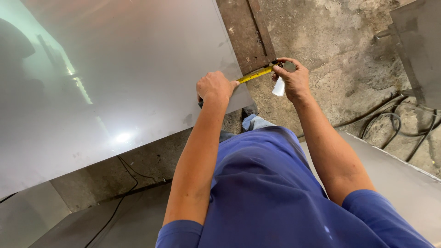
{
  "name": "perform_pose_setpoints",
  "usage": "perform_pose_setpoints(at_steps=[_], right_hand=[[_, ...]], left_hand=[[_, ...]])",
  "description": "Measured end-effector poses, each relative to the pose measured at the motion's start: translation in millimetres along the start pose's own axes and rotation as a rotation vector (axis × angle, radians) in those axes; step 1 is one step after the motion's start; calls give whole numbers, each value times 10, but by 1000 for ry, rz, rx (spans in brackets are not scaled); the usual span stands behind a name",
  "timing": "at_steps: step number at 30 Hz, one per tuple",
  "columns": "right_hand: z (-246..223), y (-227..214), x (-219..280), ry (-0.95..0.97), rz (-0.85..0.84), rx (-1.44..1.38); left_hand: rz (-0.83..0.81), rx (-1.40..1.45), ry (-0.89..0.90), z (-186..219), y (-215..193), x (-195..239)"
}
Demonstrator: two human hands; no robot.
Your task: The person is measuring a metal sheet with a tape measure, marking it, and using metal shears to cut a small piece.
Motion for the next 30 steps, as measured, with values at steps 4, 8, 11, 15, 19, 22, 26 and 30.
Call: perform_pose_setpoints(at_steps=[4, 8, 11, 15, 19, 22, 26, 30], right_hand=[[22, -7, -4, 5, -8, -21], [39, -6, -7, 11, -12, -18], [60, -28, -23, -13, -18, -30], [57, -18, -17, -2, -16, -23], [110, -53, -37, -22, -23, -26], [96, -29, -22, -32, -46, -32], [-61, 9, 95, -37, -29, -29], [296, -432, 241, 148, 179, -164]], left_hand=[[-24, -7, -6, -10, 14, -7], [-3, 7, -15, -13, 3, -11], [7, -2, -9, -5, 13, -13], [2, 9, -14, -5, 41, -28], [-1, 13, -15, -12, 1, 20], [10, 10, -13, -12, 41, -22], [28, 47, -13, -42, 35, -32], [-37, 193, 64, -228, 93, -143]])
Point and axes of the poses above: each hand's wrist, its own x-axis away from the middle knuckle, its own y-axis out of the palm, z = x × y, the point moved 6 cm from there along -x, towards the middle knuckle, and after that the axes turned 11 degrees about -y, right-handed, at the moved point
